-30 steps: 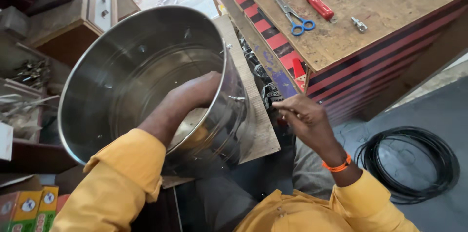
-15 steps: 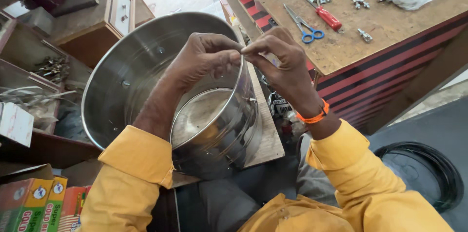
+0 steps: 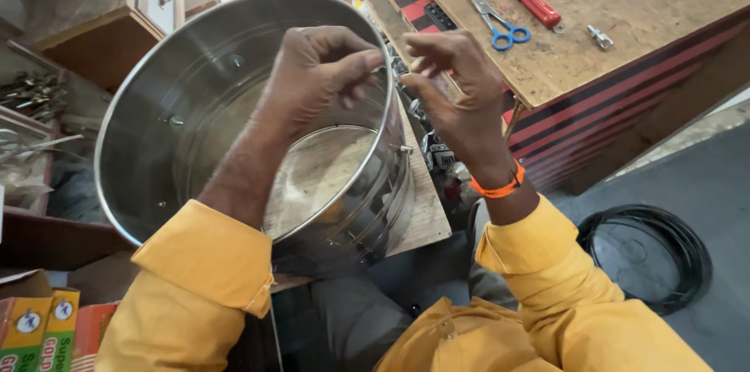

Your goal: The person inserts bolts into pre-drilled holes on the side of a large stainless steel cylindrical container. They then secure the bolts by hand-tightening nuts onto them.

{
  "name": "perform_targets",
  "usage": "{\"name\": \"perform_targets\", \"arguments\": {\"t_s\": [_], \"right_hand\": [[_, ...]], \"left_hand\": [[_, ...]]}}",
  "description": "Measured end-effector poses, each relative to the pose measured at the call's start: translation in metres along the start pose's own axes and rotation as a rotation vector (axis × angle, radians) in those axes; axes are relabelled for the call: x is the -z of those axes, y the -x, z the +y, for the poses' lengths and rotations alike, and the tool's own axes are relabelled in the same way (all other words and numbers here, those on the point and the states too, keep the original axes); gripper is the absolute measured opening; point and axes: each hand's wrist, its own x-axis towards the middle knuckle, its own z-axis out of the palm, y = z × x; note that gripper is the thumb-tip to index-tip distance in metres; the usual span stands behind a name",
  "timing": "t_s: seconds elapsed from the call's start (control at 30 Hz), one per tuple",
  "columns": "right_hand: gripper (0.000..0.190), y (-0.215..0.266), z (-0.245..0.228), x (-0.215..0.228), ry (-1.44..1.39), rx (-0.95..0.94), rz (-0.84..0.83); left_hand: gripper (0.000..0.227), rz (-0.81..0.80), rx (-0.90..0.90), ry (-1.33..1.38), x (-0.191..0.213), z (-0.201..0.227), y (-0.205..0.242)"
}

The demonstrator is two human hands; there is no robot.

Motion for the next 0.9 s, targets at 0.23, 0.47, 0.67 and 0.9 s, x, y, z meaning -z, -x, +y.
{"name": "perform_targets", "arguments": {"t_s": [0.23, 0.47, 0.67, 0.9], "right_hand": [[0.024, 0.092, 0.044, 0.017, 0.175, -0.579, -0.166], [0.022, 0.111, 0.064, 0.001, 0.027, -0.451, -0.224], [0.017, 0.101, 0.052, -0.003, 0.097, -0.386, -0.198], [0.014, 0.096, 0.047, -0.004, 0.084, -0.381, -0.197]], "left_hand": [[0.018, -0.251, 0.318, -0.545, 0.002, -0.051, -0.003], [0.032, -0.363, 0.342, -0.742, -0.032, -0.060, -0.014], [0.038, -0.371, 0.395, -0.736, -0.030, -0.063, -0.012], [0.032, -0.398, 0.389, -0.684, -0.026, -0.071, -0.011]]}}
